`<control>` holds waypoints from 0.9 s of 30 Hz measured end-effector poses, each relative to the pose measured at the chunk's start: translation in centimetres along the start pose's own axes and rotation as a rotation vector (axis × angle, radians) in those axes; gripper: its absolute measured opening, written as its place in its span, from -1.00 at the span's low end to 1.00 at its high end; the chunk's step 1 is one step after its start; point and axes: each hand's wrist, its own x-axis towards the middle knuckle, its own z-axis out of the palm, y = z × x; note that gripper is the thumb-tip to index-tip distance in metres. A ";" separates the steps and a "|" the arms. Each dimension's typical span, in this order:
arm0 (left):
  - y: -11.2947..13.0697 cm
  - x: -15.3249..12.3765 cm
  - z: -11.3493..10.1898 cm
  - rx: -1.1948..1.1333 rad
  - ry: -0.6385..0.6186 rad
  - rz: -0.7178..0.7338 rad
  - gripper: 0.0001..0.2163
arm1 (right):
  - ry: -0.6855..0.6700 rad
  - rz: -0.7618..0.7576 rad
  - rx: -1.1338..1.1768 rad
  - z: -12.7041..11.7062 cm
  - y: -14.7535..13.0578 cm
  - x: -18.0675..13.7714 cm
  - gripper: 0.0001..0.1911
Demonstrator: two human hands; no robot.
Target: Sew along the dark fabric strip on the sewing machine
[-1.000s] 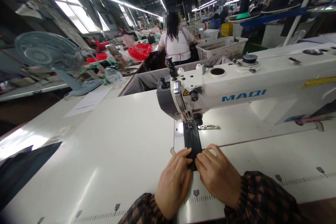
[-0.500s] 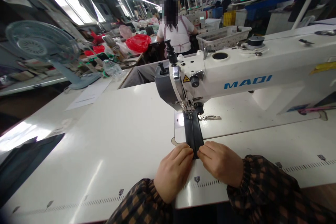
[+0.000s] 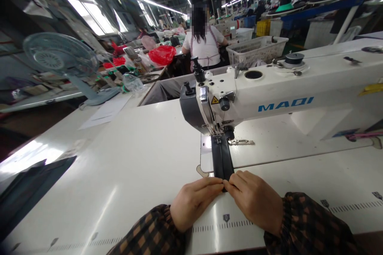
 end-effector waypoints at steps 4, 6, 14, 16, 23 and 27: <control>-1.2 1.7 0.1 -0.021 0.096 -0.219 -0.74 | -0.007 -0.020 -0.074 0.3 0.0 -0.2 -0.80; -1.5 2.5 0.2 0.064 0.046 -0.219 -0.67 | 0.006 -0.017 -0.085 0.4 0.0 -0.2 -0.78; -1.4 2.7 0.6 0.350 -0.021 -0.122 -0.66 | 0.060 -0.013 -0.066 0.1 -0.2 0.4 -0.75; -1.5 2.6 0.6 0.353 -0.018 -0.115 -0.66 | 0.050 -0.011 -0.091 0.2 0.3 0.7 -0.77; -2.8 2.5 0.2 0.330 0.061 -0.010 -0.76 | 0.005 -0.015 -0.222 0.8 2.9 2.5 -0.83; -3.6 2.9 0.1 0.350 0.081 -0.014 -0.81 | 0.012 -0.025 -0.256 1.1 3.9 3.7 -0.83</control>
